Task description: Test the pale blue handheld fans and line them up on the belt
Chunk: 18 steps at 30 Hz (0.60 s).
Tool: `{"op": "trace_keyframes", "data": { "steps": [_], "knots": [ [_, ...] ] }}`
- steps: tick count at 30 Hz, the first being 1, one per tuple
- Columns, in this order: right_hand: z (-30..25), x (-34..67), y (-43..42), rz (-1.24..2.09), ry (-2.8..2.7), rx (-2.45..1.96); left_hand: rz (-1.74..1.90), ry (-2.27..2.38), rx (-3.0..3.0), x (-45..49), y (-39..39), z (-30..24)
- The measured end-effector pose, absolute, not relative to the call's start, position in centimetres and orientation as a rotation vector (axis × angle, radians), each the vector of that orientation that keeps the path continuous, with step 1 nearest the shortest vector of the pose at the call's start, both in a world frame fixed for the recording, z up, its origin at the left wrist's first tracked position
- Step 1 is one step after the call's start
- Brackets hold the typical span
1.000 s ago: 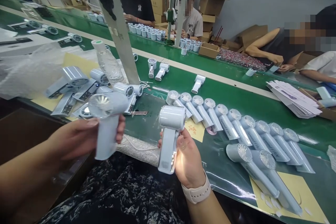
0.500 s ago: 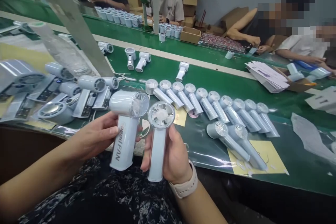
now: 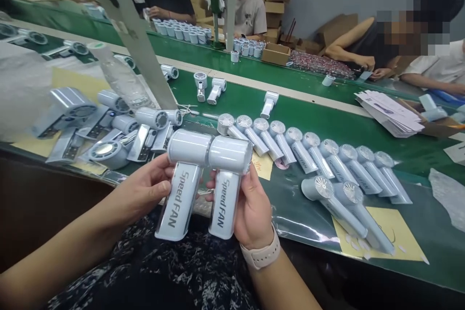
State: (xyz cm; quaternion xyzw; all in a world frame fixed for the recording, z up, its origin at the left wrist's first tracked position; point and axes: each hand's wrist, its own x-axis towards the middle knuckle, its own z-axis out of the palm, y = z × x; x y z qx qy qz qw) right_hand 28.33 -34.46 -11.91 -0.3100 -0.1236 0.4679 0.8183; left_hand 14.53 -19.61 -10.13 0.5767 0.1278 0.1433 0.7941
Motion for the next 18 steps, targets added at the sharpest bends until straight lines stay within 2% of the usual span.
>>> {"op": "trace_keyframes", "data": {
  "steps": [15,18],
  "knots": [
    [-11.5,27.3,-33.9,0.969,-0.331,-0.808,0.233,0.394,1.325,14.1,-19.7,-9.8],
    [-12.7,27.4,-34.6,0.838,-0.412,-0.948,0.267,0.418,1.485,13.9,-20.0,-9.2]
  ]
}}
